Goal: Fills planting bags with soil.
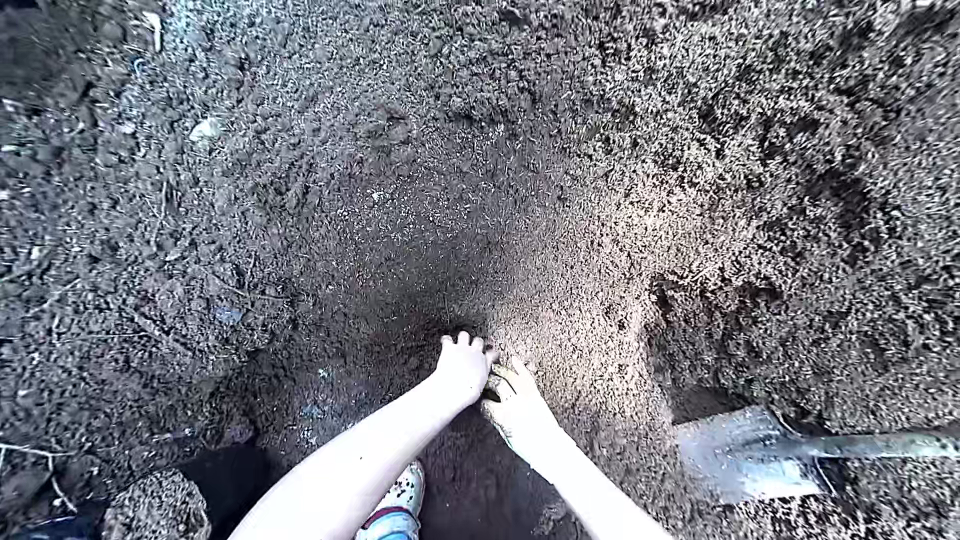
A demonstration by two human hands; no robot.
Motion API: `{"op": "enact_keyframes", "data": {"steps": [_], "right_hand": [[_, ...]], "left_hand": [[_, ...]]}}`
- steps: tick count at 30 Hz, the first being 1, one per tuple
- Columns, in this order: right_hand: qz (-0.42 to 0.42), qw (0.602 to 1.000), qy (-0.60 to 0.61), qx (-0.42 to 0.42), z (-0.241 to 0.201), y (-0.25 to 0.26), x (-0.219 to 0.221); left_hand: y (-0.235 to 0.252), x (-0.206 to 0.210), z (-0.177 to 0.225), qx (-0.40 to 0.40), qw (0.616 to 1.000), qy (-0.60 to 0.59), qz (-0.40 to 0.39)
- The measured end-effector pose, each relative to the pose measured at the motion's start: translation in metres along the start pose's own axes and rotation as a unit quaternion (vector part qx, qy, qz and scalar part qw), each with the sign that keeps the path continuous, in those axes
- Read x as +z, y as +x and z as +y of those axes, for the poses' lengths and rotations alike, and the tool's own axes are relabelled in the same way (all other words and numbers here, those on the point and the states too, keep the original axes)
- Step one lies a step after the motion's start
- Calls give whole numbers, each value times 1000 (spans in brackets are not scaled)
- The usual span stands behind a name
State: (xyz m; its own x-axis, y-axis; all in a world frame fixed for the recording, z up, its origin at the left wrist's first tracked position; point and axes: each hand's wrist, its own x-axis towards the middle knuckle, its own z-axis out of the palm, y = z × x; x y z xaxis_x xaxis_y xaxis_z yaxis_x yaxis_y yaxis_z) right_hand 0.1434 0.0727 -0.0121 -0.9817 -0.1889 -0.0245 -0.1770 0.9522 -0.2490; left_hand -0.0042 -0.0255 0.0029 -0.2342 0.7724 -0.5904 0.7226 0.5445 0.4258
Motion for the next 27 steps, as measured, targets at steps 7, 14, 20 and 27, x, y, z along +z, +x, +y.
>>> {"op": "enact_keyframes", "data": {"steps": [7, 14, 20, 27], "right_hand": [[25, 996, 0, 85, -10, -31, -11], [106, 981, 117, 113, -65, -58, -7], [-257, 899, 216, 283, -88, -48, 13], [-359, 880, 154, 271, -96, -50, 41]], "left_hand": [[-17, 21, -21, 168, 986, 14, -6], [-47, 43, -10, 122, 981, -149, 8], [-58, 71, 19, 112, 983, -148, 13], [-49, 92, 38, 186, 975, -99, -65]]}}
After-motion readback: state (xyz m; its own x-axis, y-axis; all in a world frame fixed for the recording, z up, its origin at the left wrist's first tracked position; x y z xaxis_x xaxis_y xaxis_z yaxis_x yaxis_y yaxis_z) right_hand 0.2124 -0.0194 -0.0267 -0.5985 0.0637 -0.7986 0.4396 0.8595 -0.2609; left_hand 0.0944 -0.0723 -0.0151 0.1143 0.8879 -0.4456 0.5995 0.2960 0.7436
